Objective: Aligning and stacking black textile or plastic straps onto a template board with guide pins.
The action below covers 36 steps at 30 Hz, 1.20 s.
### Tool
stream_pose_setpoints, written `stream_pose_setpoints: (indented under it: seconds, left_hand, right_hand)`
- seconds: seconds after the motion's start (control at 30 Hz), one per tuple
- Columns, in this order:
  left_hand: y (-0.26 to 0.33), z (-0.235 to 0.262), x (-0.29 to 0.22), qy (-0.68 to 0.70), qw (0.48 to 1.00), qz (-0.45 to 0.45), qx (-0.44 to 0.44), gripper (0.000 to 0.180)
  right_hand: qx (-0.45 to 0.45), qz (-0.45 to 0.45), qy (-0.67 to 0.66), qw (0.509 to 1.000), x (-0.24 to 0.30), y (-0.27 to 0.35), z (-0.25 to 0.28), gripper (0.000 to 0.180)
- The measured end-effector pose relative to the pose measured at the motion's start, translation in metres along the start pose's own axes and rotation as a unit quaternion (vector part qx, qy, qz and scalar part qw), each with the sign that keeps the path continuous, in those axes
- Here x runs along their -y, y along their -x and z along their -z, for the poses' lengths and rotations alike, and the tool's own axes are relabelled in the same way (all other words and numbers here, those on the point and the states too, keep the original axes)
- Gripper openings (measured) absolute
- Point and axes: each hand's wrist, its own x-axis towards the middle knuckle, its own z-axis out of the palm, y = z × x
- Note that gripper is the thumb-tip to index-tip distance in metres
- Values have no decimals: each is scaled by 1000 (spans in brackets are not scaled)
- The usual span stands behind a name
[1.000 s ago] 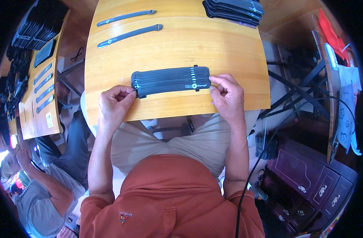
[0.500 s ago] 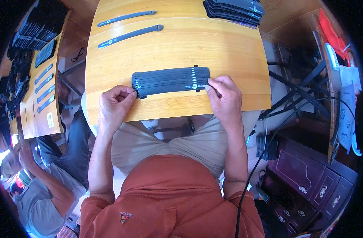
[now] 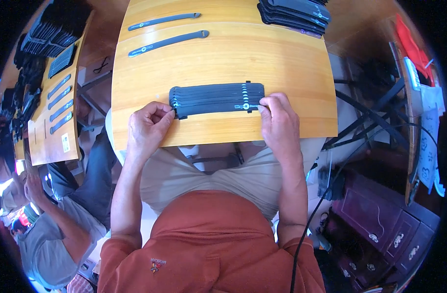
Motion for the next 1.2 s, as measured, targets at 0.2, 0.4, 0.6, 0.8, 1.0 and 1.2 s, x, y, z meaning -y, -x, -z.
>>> stream_pose_setpoints:
  seconds: [0.2,0.4,0.6,0.8,1.0,1.2]
  left_hand:
    - [3,1,-4,-8,1000,-18,8,12]
    - [7,-2,1,-4,996,-84,-24,11]
    - [6,-2,8,37,997,-65,-12,14]
    - [6,3,5,50,995,-80,32,14]
    - [3,6,8,-21,986,-161,30,15]
    - [10,1,8,-124,951,-280,-36,16]
  right_hand:
    - [4,2,66,998,8,-2,5,8]
    - [-3,147,38,988,47,-5,-16,12]
    - [101,150,-40,983,97,-21,-61,19]
    - [119,140,-13,983,104,-26,-74,26]
    - [74,114,-71,988,104,-24,-80,16]
    - [40,105,-74,991,106,-22,-83,11]
